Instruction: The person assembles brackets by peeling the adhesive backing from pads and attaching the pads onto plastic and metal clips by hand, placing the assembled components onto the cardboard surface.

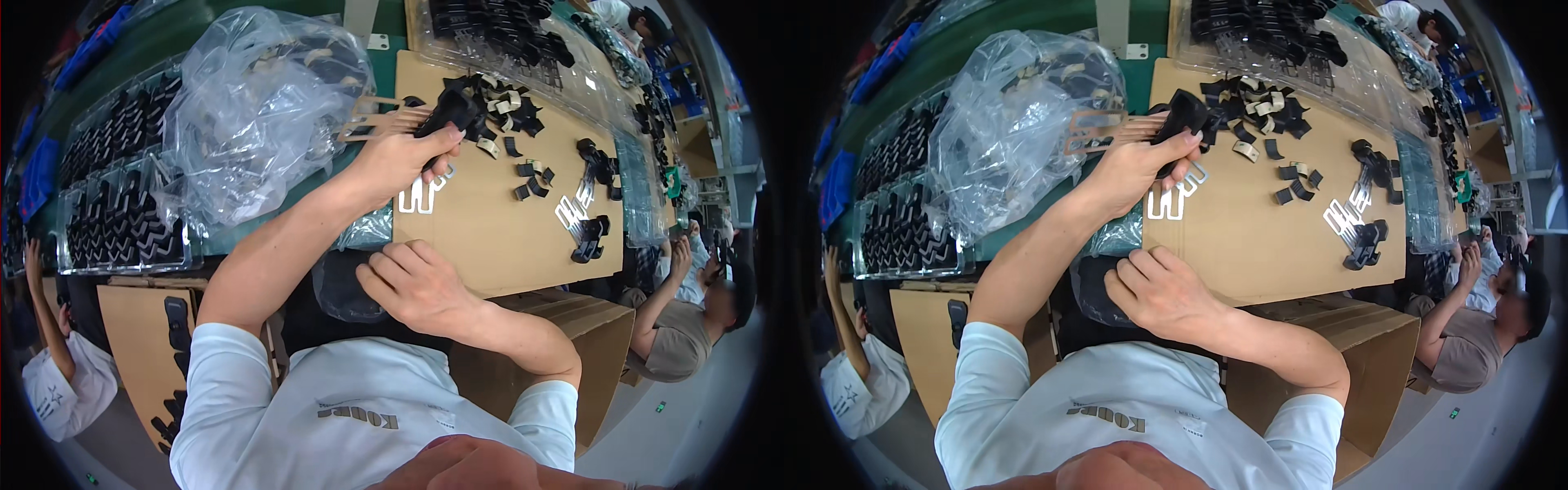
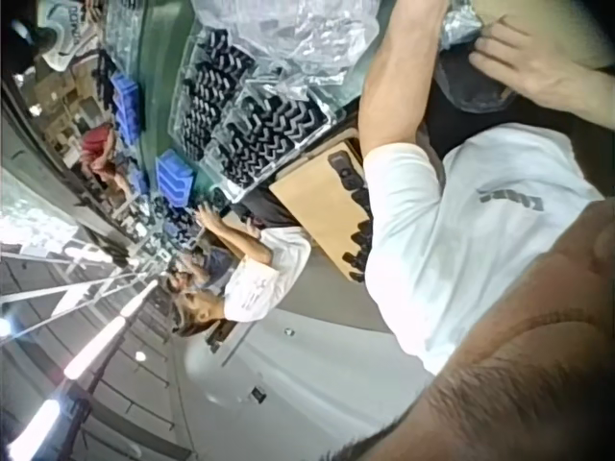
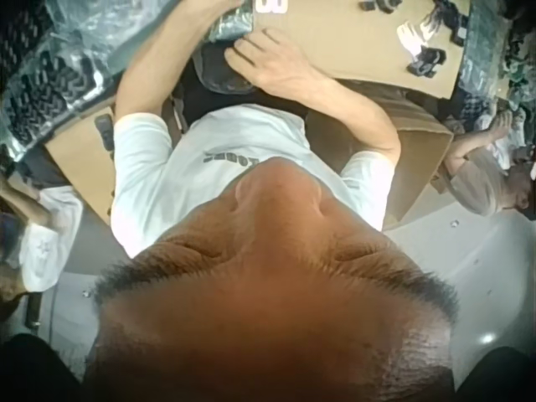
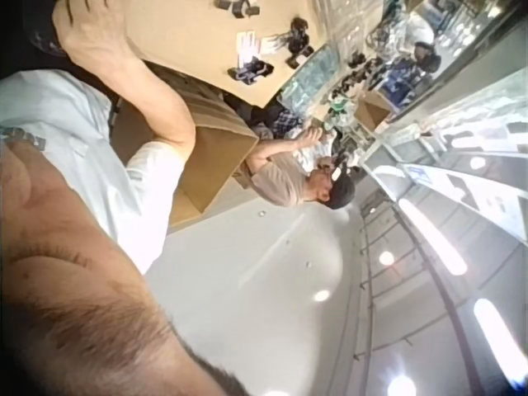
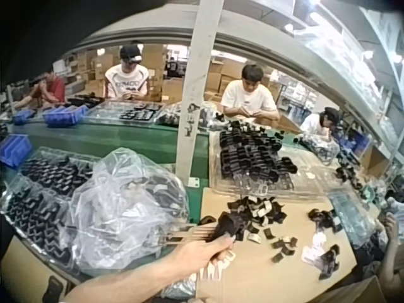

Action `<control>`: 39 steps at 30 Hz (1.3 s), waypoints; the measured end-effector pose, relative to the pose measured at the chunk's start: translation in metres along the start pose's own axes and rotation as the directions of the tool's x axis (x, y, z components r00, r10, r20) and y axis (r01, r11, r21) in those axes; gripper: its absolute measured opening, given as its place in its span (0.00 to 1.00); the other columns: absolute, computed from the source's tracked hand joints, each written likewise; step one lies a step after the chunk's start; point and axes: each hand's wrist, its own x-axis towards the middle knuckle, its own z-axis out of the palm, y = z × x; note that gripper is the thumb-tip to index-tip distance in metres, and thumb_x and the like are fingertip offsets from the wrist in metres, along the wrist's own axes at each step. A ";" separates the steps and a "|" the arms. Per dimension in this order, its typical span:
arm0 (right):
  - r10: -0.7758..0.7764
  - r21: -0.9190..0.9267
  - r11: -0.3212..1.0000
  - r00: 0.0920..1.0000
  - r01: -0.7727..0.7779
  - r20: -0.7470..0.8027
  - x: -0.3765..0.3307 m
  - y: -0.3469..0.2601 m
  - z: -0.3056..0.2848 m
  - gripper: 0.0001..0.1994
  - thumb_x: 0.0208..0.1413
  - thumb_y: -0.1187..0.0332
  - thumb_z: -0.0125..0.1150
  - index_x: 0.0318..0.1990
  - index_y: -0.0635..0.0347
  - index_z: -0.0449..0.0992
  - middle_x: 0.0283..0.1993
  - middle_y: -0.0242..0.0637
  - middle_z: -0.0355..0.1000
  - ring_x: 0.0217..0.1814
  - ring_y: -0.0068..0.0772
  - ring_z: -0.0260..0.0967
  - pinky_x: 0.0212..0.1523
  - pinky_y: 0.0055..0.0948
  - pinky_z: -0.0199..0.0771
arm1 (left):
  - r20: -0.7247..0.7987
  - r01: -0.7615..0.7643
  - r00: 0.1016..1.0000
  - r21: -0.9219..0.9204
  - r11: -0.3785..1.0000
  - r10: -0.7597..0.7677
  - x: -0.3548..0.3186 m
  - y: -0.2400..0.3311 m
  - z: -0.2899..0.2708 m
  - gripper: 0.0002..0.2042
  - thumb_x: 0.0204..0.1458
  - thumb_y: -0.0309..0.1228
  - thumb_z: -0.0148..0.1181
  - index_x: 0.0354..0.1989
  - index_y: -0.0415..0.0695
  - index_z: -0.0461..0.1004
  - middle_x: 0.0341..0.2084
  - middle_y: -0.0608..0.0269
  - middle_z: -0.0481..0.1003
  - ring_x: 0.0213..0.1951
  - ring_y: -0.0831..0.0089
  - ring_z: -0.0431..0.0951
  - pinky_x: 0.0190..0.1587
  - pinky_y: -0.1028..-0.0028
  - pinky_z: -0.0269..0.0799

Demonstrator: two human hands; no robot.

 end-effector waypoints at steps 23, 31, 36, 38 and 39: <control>0.860 0.934 0.166 0.509 -0.317 0.020 -0.003 0.124 -0.033 0.13 0.62 0.78 0.60 0.52 0.66 0.81 0.47 0.35 0.77 0.40 0.24 0.71 0.42 0.20 0.73 | 0.158 0.161 0.978 -0.133 0.978 -0.139 0.003 -0.010 -0.007 0.10 0.69 0.29 0.55 0.54 0.38 0.73 0.33 0.60 0.78 0.24 0.82 0.72 0.24 0.83 0.68; 0.837 0.734 0.484 0.495 -0.476 -0.232 0.000 0.125 -0.033 0.13 0.61 0.78 0.63 0.53 0.66 0.82 0.41 0.34 0.77 0.37 0.24 0.71 0.40 0.19 0.72 | -0.062 -0.078 0.995 0.066 0.995 0.082 -0.002 -0.006 0.008 0.22 0.69 0.24 0.47 0.71 0.47 0.61 0.38 0.56 0.77 0.27 0.80 0.74 0.28 0.81 0.72; 0.726 0.569 0.670 0.580 -0.476 -0.370 0.003 0.120 -0.034 0.12 0.59 0.78 0.64 0.50 0.65 0.83 0.40 0.36 0.77 0.36 0.26 0.71 0.38 0.21 0.72 | 0.008 -0.069 0.998 0.179 0.981 0.069 -0.001 -0.008 0.002 0.24 0.68 0.20 0.44 0.73 0.47 0.60 0.39 0.54 0.76 0.28 0.80 0.74 0.29 0.80 0.74; 0.692 0.535 0.709 0.601 -0.460 -0.400 0.005 0.118 -0.035 0.12 0.58 0.79 0.65 0.49 0.65 0.83 0.40 0.36 0.77 0.36 0.26 0.71 0.38 0.22 0.72 | 0.026 -0.055 0.998 0.211 0.976 0.050 -0.001 -0.008 0.000 0.25 0.67 0.19 0.43 0.73 0.47 0.60 0.40 0.54 0.75 0.28 0.80 0.74 0.30 0.80 0.74; 0.684 0.521 0.719 0.600 -0.459 -0.415 0.005 0.117 -0.035 0.11 0.58 0.79 0.65 0.47 0.65 0.83 0.40 0.36 0.77 0.36 0.27 0.71 0.38 0.23 0.72 | 0.032 -0.052 0.998 0.212 0.976 0.046 -0.001 -0.007 0.000 0.25 0.67 0.19 0.43 0.72 0.47 0.60 0.40 0.54 0.75 0.28 0.80 0.74 0.30 0.80 0.74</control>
